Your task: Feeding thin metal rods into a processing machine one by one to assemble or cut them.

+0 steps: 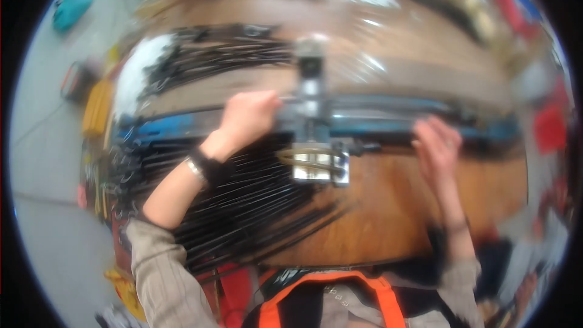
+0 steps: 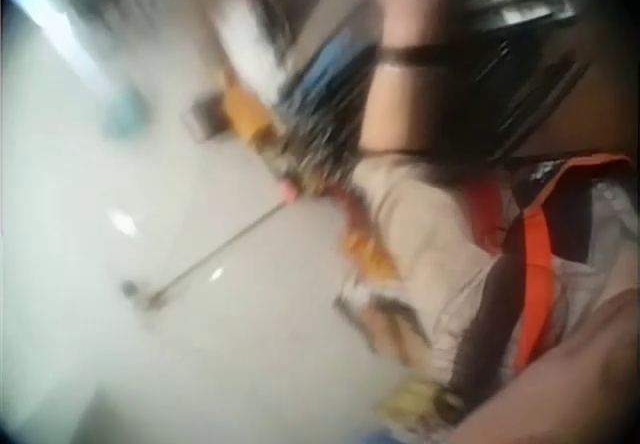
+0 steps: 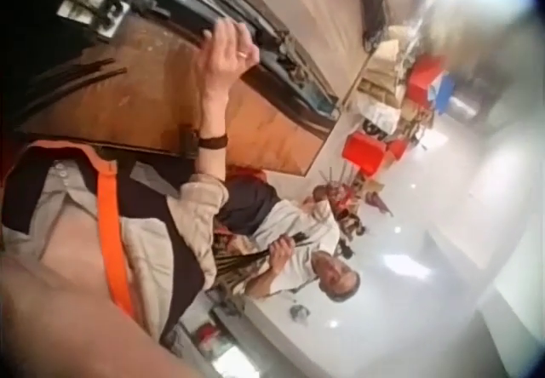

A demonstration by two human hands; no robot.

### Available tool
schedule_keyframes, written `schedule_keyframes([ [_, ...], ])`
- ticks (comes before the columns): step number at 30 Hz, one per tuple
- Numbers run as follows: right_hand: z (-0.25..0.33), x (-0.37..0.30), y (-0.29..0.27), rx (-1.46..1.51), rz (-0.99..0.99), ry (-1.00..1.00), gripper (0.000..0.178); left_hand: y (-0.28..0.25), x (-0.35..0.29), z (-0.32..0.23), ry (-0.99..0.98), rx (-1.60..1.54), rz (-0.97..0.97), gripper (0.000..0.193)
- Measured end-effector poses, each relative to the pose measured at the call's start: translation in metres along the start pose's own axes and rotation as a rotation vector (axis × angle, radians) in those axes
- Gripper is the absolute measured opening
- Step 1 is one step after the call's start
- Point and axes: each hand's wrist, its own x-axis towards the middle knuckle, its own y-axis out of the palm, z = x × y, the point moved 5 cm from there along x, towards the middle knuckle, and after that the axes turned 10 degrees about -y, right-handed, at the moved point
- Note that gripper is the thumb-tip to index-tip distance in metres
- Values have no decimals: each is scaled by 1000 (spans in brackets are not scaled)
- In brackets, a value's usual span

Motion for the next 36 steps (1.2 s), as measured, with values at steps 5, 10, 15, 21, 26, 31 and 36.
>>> schedule_keyframes([
  [5,38,2,13,177,6,54,25,2,5,-7,-109,41,62,20],
  [10,51,19,18,253,-74,-1,32,4,7,-2,-113,62,115,22],
  [15,56,18,45,366,108,130,33,2,4,1,-120,88,81,18],
  [21,56,25,54,645,-132,85,23,4,5,-9,41,111,-64,11],
  [26,39,11,64,528,139,168,24,12,4,3,199,200,-110,12],
  [31,39,-27,67,98,214,-99,12,-20,25,42,303,406,-273,19],
  [36,41,-34,87,43,429,-158,12,-37,-45,-16,37,581,-224,32],
])
